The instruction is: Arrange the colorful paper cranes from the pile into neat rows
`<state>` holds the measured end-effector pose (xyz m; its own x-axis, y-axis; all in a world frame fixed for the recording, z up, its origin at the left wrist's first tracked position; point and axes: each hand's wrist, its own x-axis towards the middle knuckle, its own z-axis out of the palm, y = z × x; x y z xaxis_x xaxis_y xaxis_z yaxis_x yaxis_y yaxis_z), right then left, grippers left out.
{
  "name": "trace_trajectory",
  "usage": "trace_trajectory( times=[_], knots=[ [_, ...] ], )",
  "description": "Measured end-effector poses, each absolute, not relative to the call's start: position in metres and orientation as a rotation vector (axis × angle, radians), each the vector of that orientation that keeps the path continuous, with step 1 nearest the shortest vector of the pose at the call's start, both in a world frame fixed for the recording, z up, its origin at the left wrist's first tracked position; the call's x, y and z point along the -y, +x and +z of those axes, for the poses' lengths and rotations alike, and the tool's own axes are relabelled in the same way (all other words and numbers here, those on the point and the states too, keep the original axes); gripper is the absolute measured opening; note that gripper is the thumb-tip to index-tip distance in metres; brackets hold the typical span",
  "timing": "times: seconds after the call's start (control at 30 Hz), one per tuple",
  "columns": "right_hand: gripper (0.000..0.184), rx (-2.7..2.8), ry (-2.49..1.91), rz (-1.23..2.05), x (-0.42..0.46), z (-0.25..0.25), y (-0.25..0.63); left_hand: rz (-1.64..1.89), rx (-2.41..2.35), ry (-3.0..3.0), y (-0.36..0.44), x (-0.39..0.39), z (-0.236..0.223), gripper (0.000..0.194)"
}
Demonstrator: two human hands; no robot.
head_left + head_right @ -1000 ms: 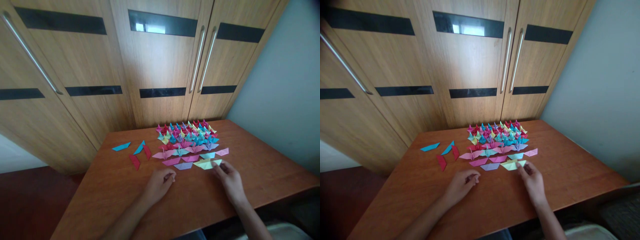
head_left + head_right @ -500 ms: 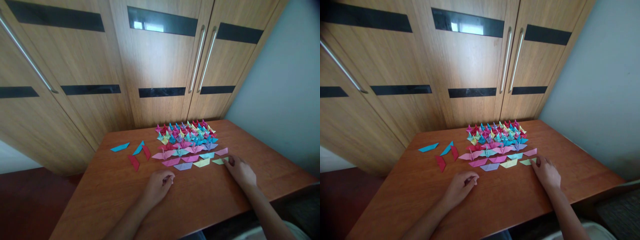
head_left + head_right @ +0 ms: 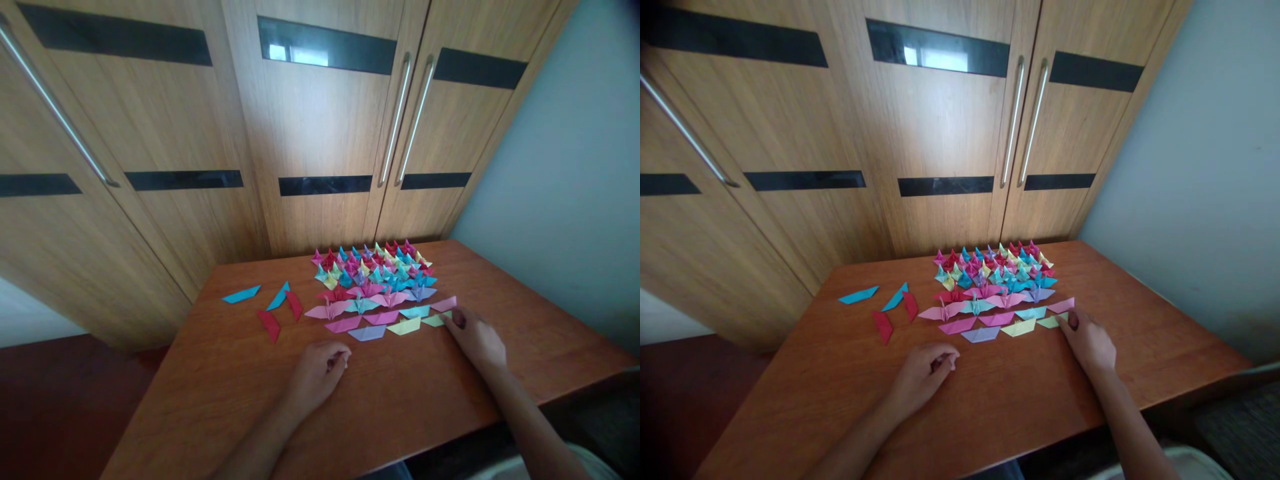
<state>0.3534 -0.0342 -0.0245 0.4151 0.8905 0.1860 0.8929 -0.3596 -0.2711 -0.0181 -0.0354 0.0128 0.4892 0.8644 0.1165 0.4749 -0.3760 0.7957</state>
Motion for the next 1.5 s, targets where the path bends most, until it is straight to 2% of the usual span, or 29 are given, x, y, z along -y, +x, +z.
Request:
trace_trajectory(
  times=[0.43, 0.53, 0.7, 0.8, 0.97, 1.1, 1.23, 1.5],
  knots=[
    [0.045, 1.374, -2.388, -0.119, 0.041, -0.012, 0.339, 0.682, -1.092, 2.034, -0.019, 0.036, 0.015, 0.024],
    [0.045, 1.342, -2.215, -0.139, 0.042, 0.000, 0.309, 0.691, -1.078, 2.035, -0.018, 0.036, 0.015, 0.024],
    [0.037, 1.601, -1.656, 0.167, 0.043, 0.014, 0.218, 0.752, -1.104, 1.991, -0.021, 0.035, 0.013, 0.024],
    [0.030, 1.767, -1.472, 0.392, 0.048, 0.016, 0.163, 0.847, -1.153, 1.973, -0.031, 0.030, 0.016, 0.022],
    [0.023, 1.977, -1.423, 0.582, 0.060, 0.008, 0.117, 0.941, -1.410, 2.028, -0.071, 0.012, 0.025, 0.023],
    [0.022, 1.997, -1.393, 0.634, 0.066, 0.003, 0.114, 0.766, -1.778, 2.278, -0.107, -0.002, 0.023, 0.023],
    [0.021, 1.984, -1.404, 0.655, 0.066, 0.002, 0.115, 0.539, -2.066, 2.358, -0.124, -0.006, 0.015, 0.034],
    [0.020, 2.028, -1.441, 0.599, 0.067, 0.002, 0.112, 0.521, -2.186, 2.319, -0.131, -0.003, 0.006, 0.040]
  ],
)
